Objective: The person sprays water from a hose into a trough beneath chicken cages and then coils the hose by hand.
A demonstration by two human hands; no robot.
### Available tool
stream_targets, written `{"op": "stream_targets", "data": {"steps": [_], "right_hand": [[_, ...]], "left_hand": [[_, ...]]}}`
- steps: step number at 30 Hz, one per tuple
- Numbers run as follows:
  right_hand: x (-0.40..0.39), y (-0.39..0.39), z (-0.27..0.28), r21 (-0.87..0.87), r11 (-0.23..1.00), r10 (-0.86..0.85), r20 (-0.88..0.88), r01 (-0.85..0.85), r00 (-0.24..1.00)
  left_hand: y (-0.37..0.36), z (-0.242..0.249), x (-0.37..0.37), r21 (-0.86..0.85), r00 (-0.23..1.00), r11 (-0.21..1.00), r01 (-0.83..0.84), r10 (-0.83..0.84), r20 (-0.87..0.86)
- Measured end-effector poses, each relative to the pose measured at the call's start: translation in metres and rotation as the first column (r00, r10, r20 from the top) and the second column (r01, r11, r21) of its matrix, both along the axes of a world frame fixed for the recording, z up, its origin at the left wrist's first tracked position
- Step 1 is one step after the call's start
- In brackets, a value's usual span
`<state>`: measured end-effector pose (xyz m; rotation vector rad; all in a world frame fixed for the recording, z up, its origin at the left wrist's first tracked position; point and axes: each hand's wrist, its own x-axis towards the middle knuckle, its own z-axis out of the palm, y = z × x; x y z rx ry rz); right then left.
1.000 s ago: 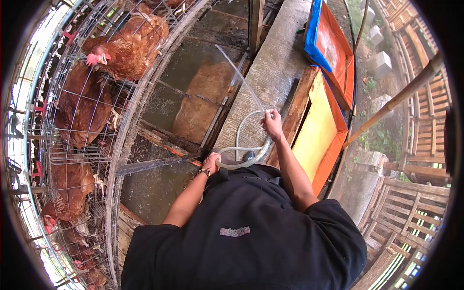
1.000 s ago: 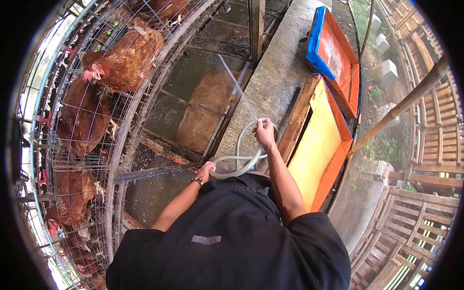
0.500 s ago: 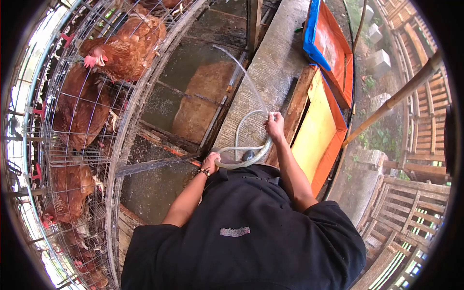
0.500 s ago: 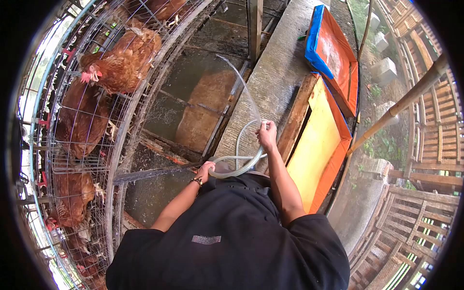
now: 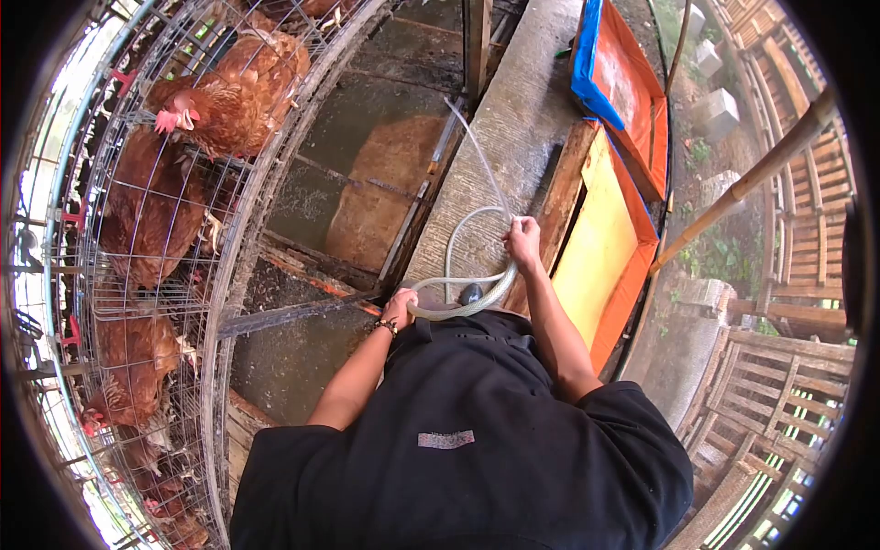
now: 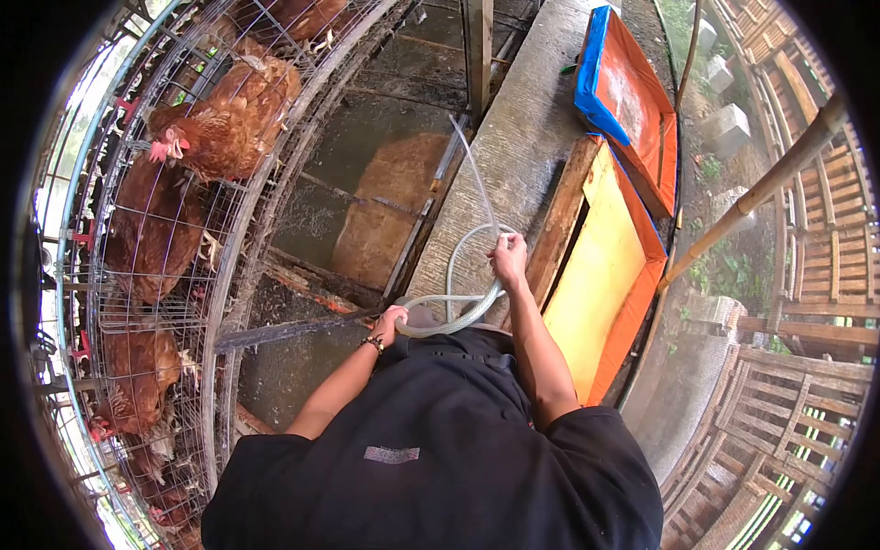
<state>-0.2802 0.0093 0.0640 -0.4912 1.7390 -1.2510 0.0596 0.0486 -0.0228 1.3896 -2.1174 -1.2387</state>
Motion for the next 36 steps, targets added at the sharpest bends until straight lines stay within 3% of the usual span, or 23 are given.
{"op": "stream_targets", "data": {"steps": [15,21,36], "right_hand": [[0.003,-0.005,0.008,-0.038,0.998,0.054,0.069,-0.052,0.996],[0.007,-0.005,0.017,-0.038,0.997,0.069,0.058,-0.067,0.996],[0.011,-0.013,0.024,-0.036,0.991,0.135,0.074,-0.132,0.988]], "left_hand": [[0.005,0.003,-0.001,0.016,0.999,1.000,0.010,-0.010,0.040],[0.004,-0.004,0.000,-0.058,1.000,0.998,-0.019,0.018,-0.020],[0.005,0.002,-0.001,0.005,0.999,1.000,-0.022,0.022,-0.024]]}}
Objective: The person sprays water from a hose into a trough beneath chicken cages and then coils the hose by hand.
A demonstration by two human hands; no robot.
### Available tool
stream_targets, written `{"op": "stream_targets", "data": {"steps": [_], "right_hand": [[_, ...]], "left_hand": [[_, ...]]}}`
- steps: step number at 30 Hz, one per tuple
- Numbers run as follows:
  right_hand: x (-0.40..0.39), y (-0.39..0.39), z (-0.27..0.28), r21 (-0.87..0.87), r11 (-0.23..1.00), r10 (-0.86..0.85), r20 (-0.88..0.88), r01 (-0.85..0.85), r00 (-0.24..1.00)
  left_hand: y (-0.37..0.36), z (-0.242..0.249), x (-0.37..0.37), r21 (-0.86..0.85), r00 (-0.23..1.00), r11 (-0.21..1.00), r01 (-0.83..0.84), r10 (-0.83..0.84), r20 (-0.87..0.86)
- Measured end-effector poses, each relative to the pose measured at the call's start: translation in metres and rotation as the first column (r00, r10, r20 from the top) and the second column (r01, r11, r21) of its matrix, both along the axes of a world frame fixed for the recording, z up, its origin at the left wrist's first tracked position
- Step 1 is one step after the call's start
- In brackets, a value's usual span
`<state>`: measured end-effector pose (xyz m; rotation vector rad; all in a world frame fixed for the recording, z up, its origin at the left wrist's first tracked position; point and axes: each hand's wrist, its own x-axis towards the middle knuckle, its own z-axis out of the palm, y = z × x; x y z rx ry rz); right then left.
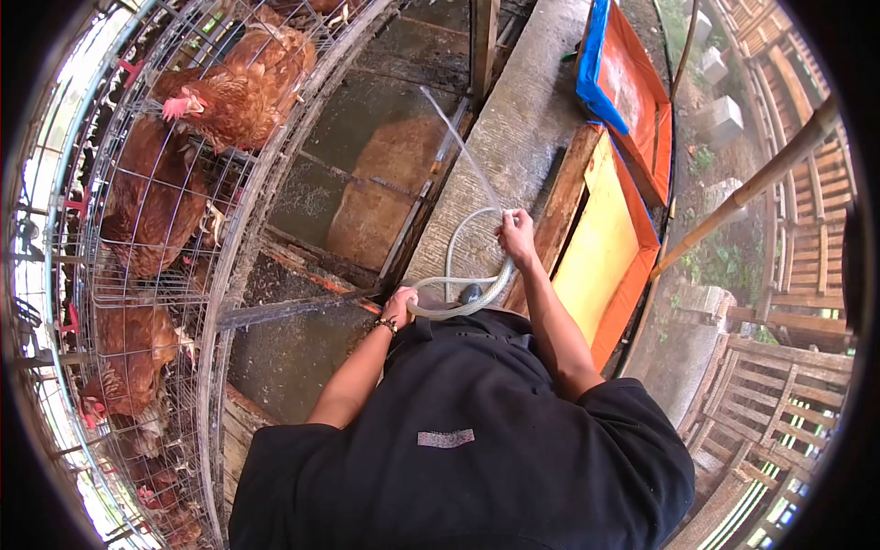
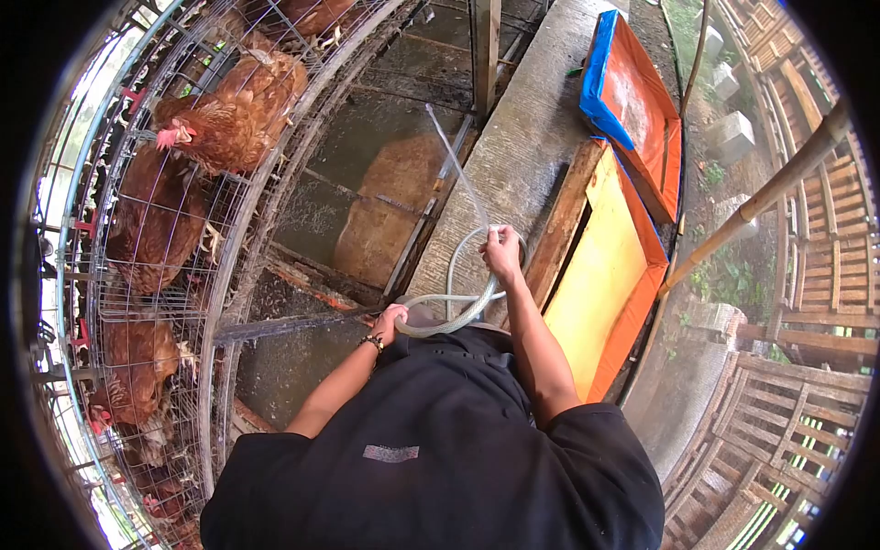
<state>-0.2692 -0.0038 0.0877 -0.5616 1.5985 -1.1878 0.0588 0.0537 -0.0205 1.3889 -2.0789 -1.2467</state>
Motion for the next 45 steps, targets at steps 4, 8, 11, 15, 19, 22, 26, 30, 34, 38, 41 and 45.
{"op": "stream_targets", "data": {"steps": [4,8,11,15,19,22,26,30,34,38,41,45], "right_hand": [[0.002,-0.005,-0.001,-0.013,1.000,0.024,-0.022,-0.025,0.999],[0.002,-0.008,0.000,-0.030,0.999,0.042,-0.013,-0.043,0.999],[0.002,-0.009,-0.003,-0.054,0.997,0.053,-0.035,-0.055,0.998],[0.002,-0.008,-0.003,-0.050,0.999,0.019,-0.030,-0.021,0.999],[-0.001,-0.003,-0.008,-0.019,0.999,-0.036,-0.034,0.035,0.999],[-0.004,0.002,-0.013,-0.013,0.998,-0.061,-0.037,0.061,0.997],[-0.007,0.007,-0.013,0.003,0.996,-0.091,-0.058,0.091,0.994],[-0.011,0.009,-0.023,0.031,0.993,-0.114,-0.062,0.117,0.992],[-0.010,0.009,-0.030,0.044,0.993,-0.108,-0.075,0.112,0.991],[-0.009,0.010,-0.024,0.058,0.992,-0.107,-0.073,0.111,0.992],[-0.009,0.010,-0.023,0.067,0.993,-0.094,-0.086,0.100,0.992],[-0.009,0.010,-0.027,0.072,0.995,-0.067,-0.091,0.074,0.994]], "left_hand": [[0.000,0.001,0.000,0.001,1.000,1.000,-0.005,0.005,-0.004],[0.001,0.002,0.000,-0.018,1.000,1.000,-0.007,0.007,-0.008],[0.001,0.005,-0.001,-0.006,1.000,1.000,-0.012,0.012,0.008],[-0.001,0.002,0.000,-0.023,1.000,1.000,-0.001,0.001,-0.008],[-0.001,0.005,-0.002,-0.017,1.000,1.000,-0.002,0.002,-0.003],[-0.002,0.003,-0.002,-0.007,1.000,1.000,0.001,-0.001,0.006],[-0.004,0.000,-0.002,0.002,1.000,1.000,0.008,-0.008,0.006],[-0.005,-0.001,-0.002,0.025,1.000,1.000,-0.003,0.003,0.011],[-0.005,0.002,-0.002,0.018,0.999,1.000,0.004,-0.005,0.036],[-0.005,0.004,-0.002,0.014,0.999,1.000,0.006,-0.007,0.042],[-0.005,0.001,-0.002,0.011,0.999,1.000,0.008,-0.009,0.031],[-0.005,0.002,-0.002,-0.002,1.000,1.000,0.006,-0.006,0.021]]}}
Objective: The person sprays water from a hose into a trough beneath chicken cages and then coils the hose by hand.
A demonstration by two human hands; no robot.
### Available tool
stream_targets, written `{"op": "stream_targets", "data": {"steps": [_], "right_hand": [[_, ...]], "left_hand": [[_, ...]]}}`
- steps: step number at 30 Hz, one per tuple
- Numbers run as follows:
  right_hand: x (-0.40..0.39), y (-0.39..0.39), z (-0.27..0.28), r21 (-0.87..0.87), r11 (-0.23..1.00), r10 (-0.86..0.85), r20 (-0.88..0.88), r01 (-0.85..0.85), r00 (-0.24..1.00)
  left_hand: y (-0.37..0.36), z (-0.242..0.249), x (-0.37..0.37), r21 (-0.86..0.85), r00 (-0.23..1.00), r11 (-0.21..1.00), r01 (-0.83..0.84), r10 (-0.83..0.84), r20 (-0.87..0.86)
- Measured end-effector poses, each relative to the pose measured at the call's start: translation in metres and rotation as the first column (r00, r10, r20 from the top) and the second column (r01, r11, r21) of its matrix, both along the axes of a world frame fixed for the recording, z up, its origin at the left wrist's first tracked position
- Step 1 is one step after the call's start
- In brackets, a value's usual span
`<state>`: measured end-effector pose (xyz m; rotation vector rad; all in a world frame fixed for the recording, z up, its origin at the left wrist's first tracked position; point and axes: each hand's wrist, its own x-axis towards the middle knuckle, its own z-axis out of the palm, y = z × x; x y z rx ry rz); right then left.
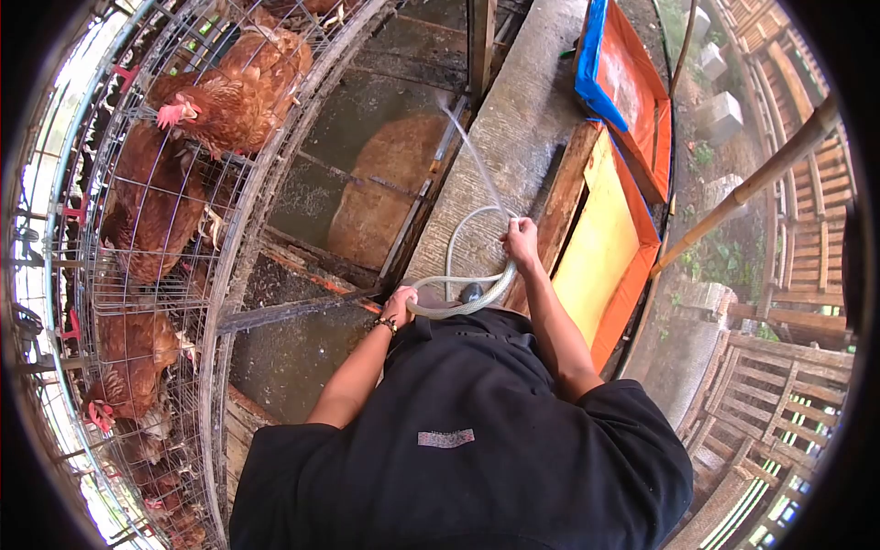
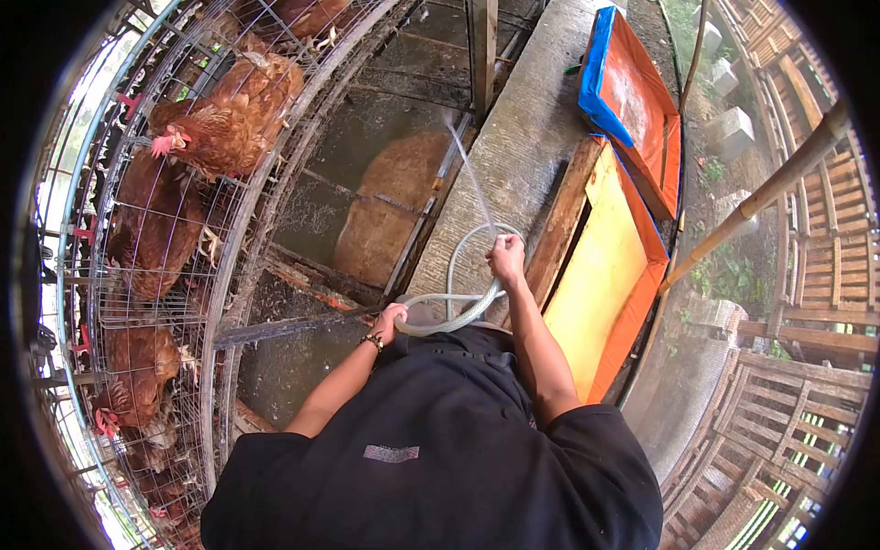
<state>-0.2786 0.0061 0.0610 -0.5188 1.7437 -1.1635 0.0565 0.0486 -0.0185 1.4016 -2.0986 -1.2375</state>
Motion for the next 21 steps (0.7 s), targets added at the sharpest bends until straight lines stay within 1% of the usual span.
{"op": "stream_targets", "data": {"steps": [11,21], "right_hand": [[0.002,-0.001,0.010,-0.006,0.999,0.047,0.059,-0.047,0.997],[-0.001,-0.002,0.009,-0.046,0.999,-0.019,0.037,0.020,0.999]], "left_hand": [[0.000,-0.007,0.001,-0.007,1.000,1.000,-0.013,0.013,-0.013],[-0.001,-0.014,0.001,0.006,1.000,1.000,-0.009,0.009,0.007]]}}
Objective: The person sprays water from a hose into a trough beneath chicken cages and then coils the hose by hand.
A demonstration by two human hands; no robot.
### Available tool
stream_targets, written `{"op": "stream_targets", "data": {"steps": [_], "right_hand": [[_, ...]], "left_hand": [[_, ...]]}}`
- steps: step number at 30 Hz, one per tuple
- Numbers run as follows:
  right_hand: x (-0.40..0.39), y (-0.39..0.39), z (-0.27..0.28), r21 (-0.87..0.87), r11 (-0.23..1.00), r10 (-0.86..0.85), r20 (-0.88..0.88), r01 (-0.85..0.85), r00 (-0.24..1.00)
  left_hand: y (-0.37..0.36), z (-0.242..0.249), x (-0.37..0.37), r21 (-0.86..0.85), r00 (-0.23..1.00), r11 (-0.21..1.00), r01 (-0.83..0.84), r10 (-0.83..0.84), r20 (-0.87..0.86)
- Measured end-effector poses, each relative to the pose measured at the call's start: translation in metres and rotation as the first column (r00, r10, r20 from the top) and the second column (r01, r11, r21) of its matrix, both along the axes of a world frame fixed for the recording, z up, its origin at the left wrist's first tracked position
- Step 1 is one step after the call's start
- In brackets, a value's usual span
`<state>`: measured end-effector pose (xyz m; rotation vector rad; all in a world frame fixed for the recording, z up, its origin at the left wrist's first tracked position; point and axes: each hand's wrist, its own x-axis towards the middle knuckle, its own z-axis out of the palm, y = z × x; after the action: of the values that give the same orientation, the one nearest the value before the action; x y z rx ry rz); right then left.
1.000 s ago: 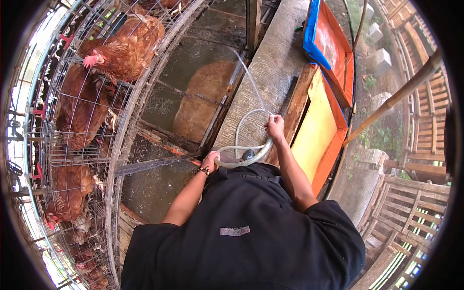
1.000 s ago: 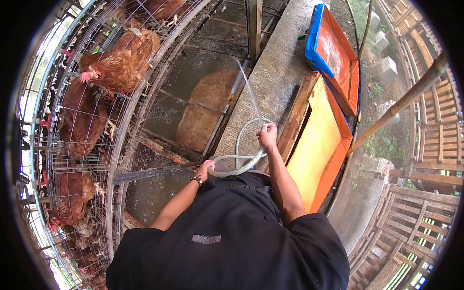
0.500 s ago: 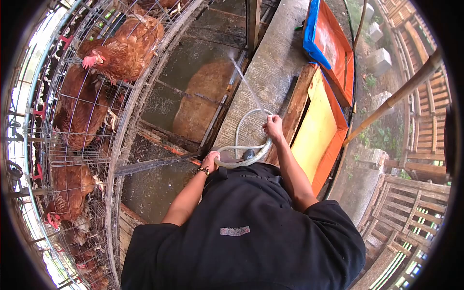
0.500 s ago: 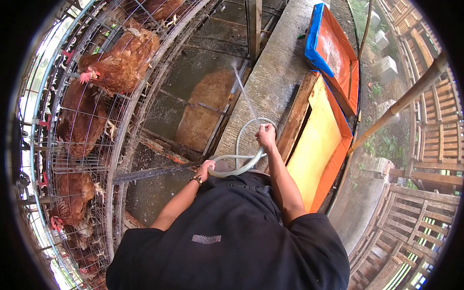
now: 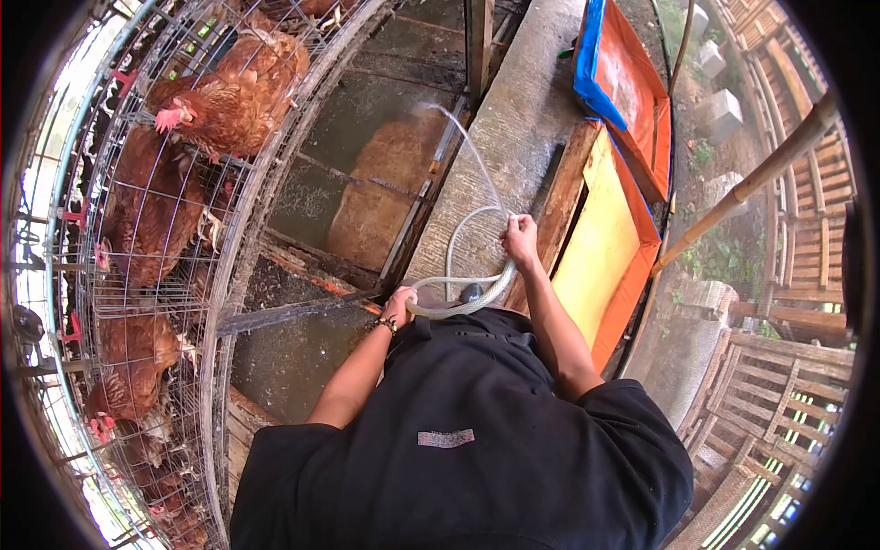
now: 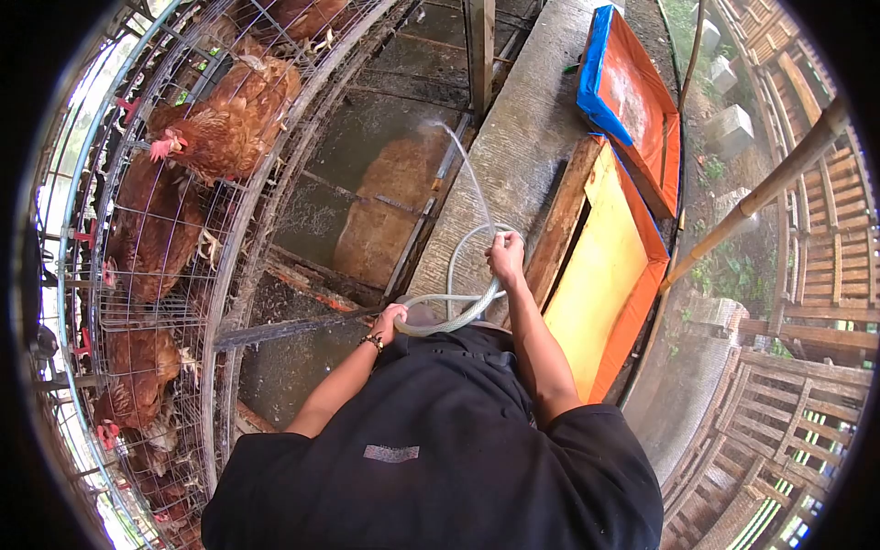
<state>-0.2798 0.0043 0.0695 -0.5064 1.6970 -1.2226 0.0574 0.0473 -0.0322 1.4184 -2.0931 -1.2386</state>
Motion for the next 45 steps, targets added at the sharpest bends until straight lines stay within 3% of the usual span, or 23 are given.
{"op": "stream_targets", "data": {"steps": [32,45], "right_hand": [[0.011,-0.006,0.006,0.026,0.971,0.236,0.078,-0.238,0.969],[0.006,0.003,0.000,-0.006,0.997,0.078,0.020,-0.078,0.997]], "left_hand": [[0.004,0.022,-0.002,0.007,1.000,1.000,0.007,-0.007,-0.007],[0.004,0.009,0.000,0.016,1.000,1.000,-0.001,0.001,-0.005]]}}
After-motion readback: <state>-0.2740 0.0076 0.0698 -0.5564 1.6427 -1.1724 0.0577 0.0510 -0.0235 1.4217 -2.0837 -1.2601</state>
